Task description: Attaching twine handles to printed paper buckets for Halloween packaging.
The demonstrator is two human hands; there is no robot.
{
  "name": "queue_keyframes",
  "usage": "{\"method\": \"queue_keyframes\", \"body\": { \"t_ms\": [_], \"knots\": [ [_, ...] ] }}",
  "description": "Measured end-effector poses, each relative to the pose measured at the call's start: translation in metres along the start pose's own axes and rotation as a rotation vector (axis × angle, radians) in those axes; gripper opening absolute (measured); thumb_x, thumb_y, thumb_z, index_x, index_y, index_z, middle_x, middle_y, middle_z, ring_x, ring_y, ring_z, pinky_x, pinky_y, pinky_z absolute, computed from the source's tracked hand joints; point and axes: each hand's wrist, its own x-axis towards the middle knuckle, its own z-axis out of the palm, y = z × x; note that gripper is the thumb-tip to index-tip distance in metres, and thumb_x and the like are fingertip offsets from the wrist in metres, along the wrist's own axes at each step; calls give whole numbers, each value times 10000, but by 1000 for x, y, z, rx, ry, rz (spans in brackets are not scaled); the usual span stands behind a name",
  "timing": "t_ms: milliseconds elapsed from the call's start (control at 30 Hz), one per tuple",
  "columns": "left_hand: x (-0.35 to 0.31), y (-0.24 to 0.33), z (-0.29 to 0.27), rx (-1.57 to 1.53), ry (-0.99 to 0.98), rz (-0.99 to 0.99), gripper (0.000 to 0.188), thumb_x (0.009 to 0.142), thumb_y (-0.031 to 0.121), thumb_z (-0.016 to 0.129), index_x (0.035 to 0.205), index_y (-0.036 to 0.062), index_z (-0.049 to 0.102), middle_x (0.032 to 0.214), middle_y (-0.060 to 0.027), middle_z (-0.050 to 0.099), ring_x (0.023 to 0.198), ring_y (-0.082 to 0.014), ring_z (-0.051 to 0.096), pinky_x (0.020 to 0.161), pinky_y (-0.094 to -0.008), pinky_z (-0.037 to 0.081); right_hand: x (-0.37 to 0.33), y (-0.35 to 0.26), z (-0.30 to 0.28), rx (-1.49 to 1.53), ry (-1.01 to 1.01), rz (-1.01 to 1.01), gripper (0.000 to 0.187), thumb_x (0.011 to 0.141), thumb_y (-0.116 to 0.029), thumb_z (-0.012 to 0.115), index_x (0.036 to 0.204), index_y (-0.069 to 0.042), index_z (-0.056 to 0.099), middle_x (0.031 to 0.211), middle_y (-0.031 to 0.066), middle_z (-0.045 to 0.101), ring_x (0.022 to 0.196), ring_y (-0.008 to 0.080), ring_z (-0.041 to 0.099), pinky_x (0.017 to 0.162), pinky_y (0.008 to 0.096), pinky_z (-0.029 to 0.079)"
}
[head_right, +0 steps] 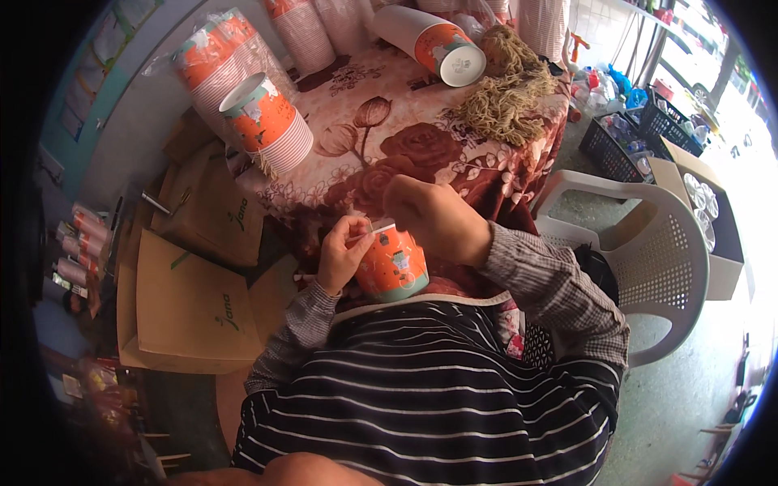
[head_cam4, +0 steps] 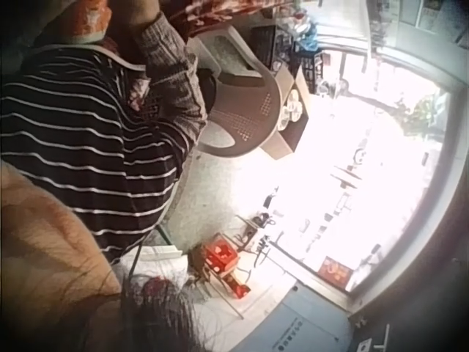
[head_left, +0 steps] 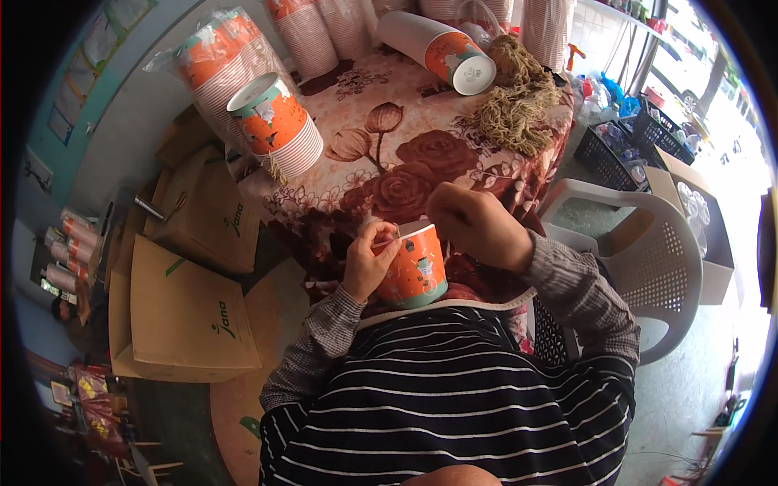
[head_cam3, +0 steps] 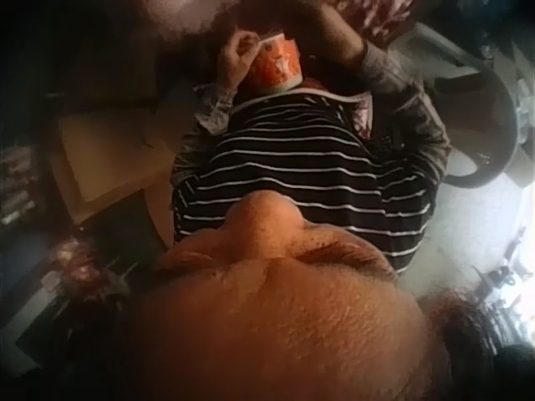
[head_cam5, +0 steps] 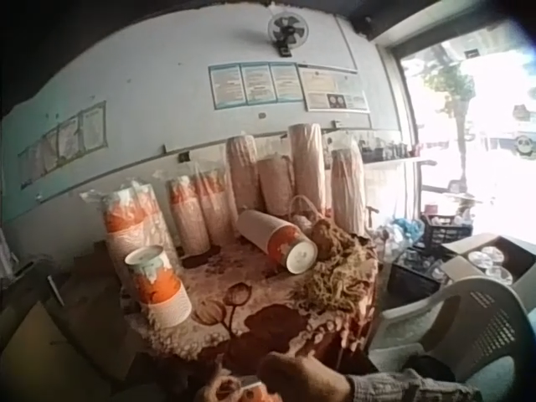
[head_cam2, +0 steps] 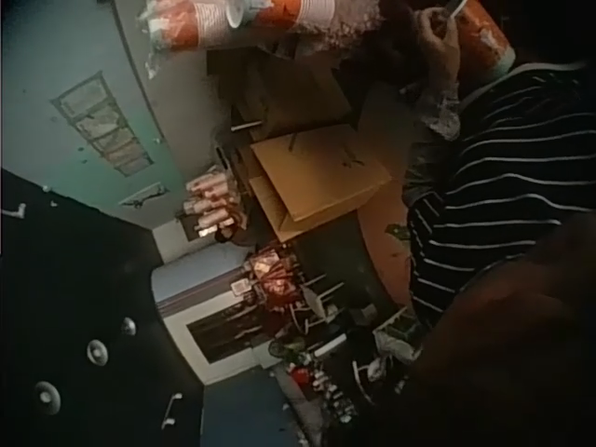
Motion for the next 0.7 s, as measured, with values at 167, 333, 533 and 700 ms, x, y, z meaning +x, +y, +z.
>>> {"method": "queue_keyframes", "body": {
  "t_ms": [167,333,533,700],
  "knots": [
    [-20,19,12,117,338,297,184,840,-13,596,1021,18,595,990,-113,578,937,-247,574,856,-338,456,-3,-31,-4,680,-165,311,90,927,-60,575,1008,-22,567,831,26,645,630,65,596,511,186,473],
    [-51,55,18,-556,7,222,235,967,161,533,1106,-28,538,976,-71,576,935,-170,558,811,-307,465,-3,-35,22,824,-251,289,82,935,-38,553,1007,-4,574,890,51,658,684,92,626,579,204,518],
    [-67,55,-3,-628,-244,-44,308,991,242,497,1034,-49,586,778,-28,562,673,-81,516,650,-208,435,-28,-22,7,793,-58,302,59,927,-18,555,979,-2,577,884,64,670,671,68,611,577,182,505],
    [-82,47,-22,-623,-68,-87,356,989,303,487,923,-34,581,632,-8,504,558,-64,451,591,-220,428,-60,-14,-8,757,-130,428,65,920,-53,589,976,-23,604,893,28,676,698,47,603,588,174,481]
  ]
}}
